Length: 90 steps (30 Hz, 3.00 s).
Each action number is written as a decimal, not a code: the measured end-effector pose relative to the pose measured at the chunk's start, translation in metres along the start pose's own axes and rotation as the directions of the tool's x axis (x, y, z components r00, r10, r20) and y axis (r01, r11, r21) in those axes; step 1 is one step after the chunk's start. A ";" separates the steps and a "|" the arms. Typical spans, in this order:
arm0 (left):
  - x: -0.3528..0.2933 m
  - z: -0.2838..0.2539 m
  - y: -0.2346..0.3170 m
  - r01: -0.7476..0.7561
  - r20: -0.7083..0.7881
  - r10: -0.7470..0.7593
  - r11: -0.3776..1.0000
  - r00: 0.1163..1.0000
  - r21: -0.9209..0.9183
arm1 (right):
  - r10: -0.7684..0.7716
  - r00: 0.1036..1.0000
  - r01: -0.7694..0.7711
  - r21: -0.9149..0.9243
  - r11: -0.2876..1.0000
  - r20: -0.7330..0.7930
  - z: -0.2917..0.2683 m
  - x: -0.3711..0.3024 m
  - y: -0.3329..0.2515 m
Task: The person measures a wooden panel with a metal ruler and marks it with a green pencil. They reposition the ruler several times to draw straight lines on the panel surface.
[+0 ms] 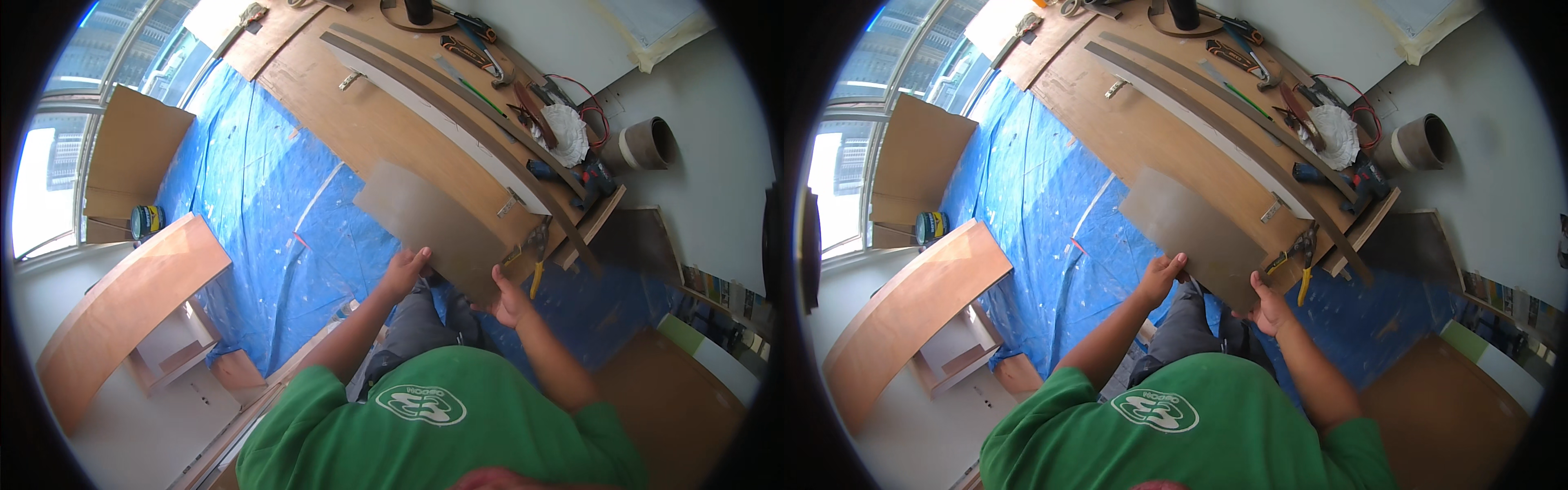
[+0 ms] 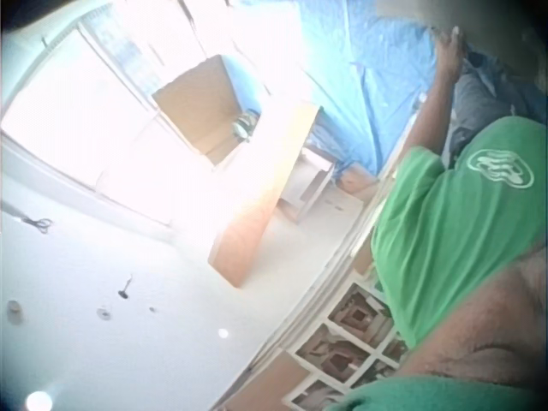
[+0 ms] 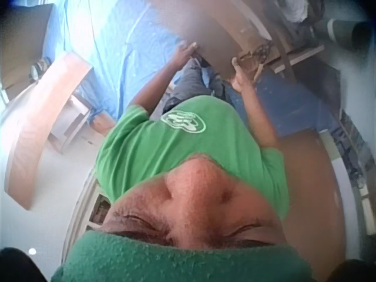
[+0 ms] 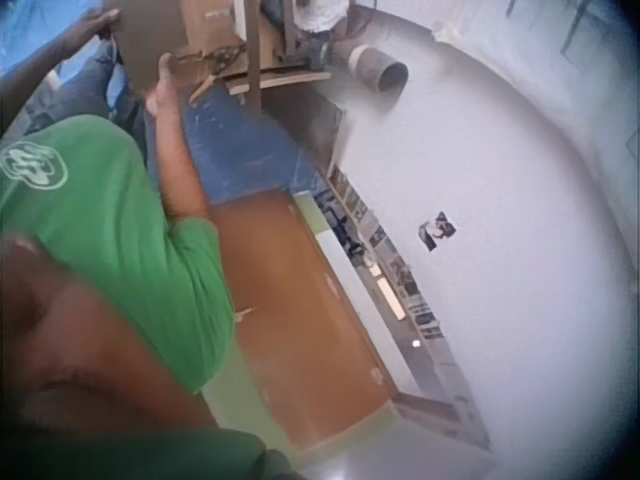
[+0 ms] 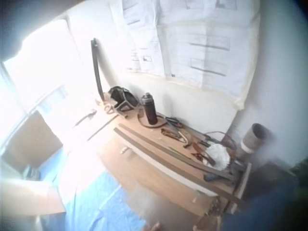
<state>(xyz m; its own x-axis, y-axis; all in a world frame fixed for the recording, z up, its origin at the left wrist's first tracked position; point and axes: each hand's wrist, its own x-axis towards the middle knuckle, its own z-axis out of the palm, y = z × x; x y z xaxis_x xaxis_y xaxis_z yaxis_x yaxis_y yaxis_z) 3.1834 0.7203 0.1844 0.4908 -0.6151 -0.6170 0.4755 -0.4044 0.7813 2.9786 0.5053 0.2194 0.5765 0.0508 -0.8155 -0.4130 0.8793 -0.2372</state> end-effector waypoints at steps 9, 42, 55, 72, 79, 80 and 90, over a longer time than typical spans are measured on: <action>0.014 -0.098 0.010 -0.325 -0.443 -0.143 0.491 0.885 -0.808 | -0.154 0.967 0.160 -0.015 0.987 0.204 0.031 -0.030 -0.009; 0.228 -0.256 0.052 0.152 -0.403 0.502 0.468 0.765 0.871 | -0.287 0.802 0.076 -0.387 0.919 -0.524 -0.001 0.060 0.021; 0.220 -0.247 0.053 0.234 -0.383 0.491 0.338 0.782 0.912 | -0.674 0.654 -0.317 -0.934 0.167 -0.343 -0.022 0.059 0.026; 0.209 -0.238 0.054 0.170 -0.302 0.492 0.296 0.816 0.940 | -0.495 0.804 -0.404 -0.913 -0.051 -0.328 -0.001 0.051 0.032; 0.205 -0.237 0.052 0.170 -0.302 0.483 0.299 0.822 0.939 | -0.547 0.797 -0.347 -0.936 -0.063 -0.258 -0.011 0.052 0.047; 0.205 -0.236 0.052 0.166 -0.303 0.482 0.306 0.822 0.937 | -0.557 0.791 -0.344 -0.937 -0.063 -0.253 -0.013 0.054 0.049; 0.200 -0.232 0.054 0.155 -0.311 0.476 0.339 0.823 0.928 | -0.563 0.783 -0.332 -0.943 -0.018 -0.265 -0.019 0.057 0.054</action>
<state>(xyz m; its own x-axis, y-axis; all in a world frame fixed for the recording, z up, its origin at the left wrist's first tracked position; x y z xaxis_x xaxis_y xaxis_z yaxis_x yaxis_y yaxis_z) 3.4762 0.7325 0.0817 0.8571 -0.4880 -0.1652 -0.4404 -0.8604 0.2566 2.9762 0.5468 0.1500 0.4969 -0.5809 -0.6447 -0.8491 -0.4789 -0.2229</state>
